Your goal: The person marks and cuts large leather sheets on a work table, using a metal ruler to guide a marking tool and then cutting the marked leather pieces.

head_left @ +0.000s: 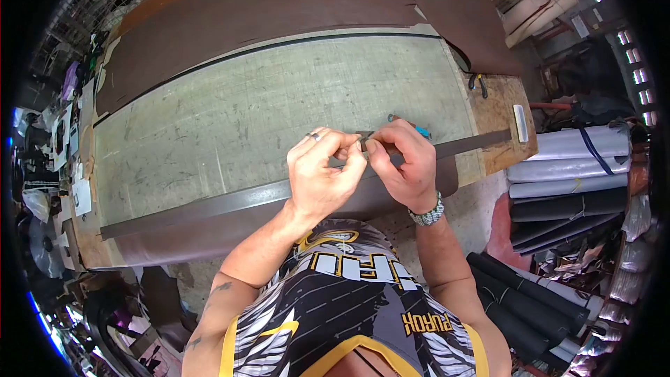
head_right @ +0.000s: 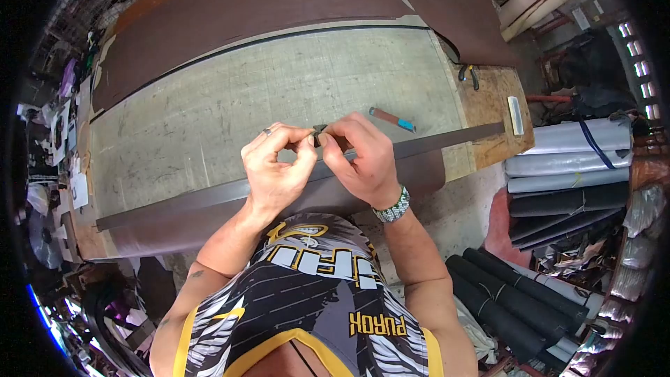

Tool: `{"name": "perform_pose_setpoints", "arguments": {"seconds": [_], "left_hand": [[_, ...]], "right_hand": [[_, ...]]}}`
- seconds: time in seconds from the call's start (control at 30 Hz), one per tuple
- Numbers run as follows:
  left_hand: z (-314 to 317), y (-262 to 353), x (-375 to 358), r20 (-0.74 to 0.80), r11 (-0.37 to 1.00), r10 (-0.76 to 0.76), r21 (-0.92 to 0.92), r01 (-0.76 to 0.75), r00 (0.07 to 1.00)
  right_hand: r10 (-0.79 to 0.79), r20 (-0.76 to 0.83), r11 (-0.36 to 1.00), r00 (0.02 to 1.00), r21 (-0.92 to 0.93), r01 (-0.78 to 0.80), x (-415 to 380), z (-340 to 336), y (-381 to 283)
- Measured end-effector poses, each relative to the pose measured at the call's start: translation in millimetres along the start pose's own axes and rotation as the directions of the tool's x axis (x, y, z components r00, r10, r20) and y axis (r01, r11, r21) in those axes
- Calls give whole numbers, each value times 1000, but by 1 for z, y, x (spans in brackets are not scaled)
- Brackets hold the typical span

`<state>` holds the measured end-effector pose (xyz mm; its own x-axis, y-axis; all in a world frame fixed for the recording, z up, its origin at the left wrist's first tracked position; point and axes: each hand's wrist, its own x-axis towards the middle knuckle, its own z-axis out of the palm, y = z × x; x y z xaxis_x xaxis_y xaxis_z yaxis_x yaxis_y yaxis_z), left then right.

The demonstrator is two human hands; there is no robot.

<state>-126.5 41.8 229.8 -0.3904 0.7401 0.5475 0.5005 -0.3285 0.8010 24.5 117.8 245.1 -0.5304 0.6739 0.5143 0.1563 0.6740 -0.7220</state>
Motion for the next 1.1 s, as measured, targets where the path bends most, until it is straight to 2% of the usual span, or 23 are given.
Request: {"name": "perform_pose_setpoints", "arguments": {"seconds": [0.1, 0.23, 0.3, 0.4, 0.5, 0.53, 0.73, 0.83, 0.9, 0.93, 1.03, 1.1], "left_hand": [[2, -4, 1, -24, 997, 69, 18, -69, 997], [1, -2, 1, -26, 998, 57, -5, -57, 998], [3, 0, -2, -52, 998, 4, -56, -7, 999], [6, 0, -4, -89, 999, 23, -38, -27, 996], [2, -6, -2, -57, 990, 143, -4, -143, 988], [3, -5, -2, -67, 994, 103, -24, -105, 992], [11, 8, -9, -117, 991, -84, -118, 70, 989], [10, 1, -8, -121, 994, 71, -76, -80, 990], [9, 1, -5, -110, 985, 160, -48, -166, 981], [7, 2, -4, -102, 978, 203, -35, -207, 974], [-1, 3, 10, 53, 965, 260, -35, -258, 964], [-13, 13, 24, 227, 989, 145, -33, -141, 963]], "right_hand": [[58, 6, 998, 998, -14, -58, 7, -3, -8], [92, -30, 990, 995, -106, -94, 6, 0, -22], [81, -49, 993, 996, -86, -85, 2, 1, -16], [93, -50, 995, 994, -34, -95, 6, -2, -15], [140, -40, 990, 989, 2, -140, 9, -3, -24], [155, -39, 988, 987, 10, -155, 10, -3, -26], [-104, -165, 985, 981, -154, 78, 3, 2, -19], [-113, -166, 979, 980, -188, 81, 3, 1, -19], [-38, -161, 991, 986, -130, 17, 5, 0, -26], [2, -158, 995, 988, -101, -18, 5, -1, -28], [67, -152, 996, 986, -46, -75, 4, -7, -25], [-25, -117, 996, 993, -88, 14, 5, -13, -21]]}}
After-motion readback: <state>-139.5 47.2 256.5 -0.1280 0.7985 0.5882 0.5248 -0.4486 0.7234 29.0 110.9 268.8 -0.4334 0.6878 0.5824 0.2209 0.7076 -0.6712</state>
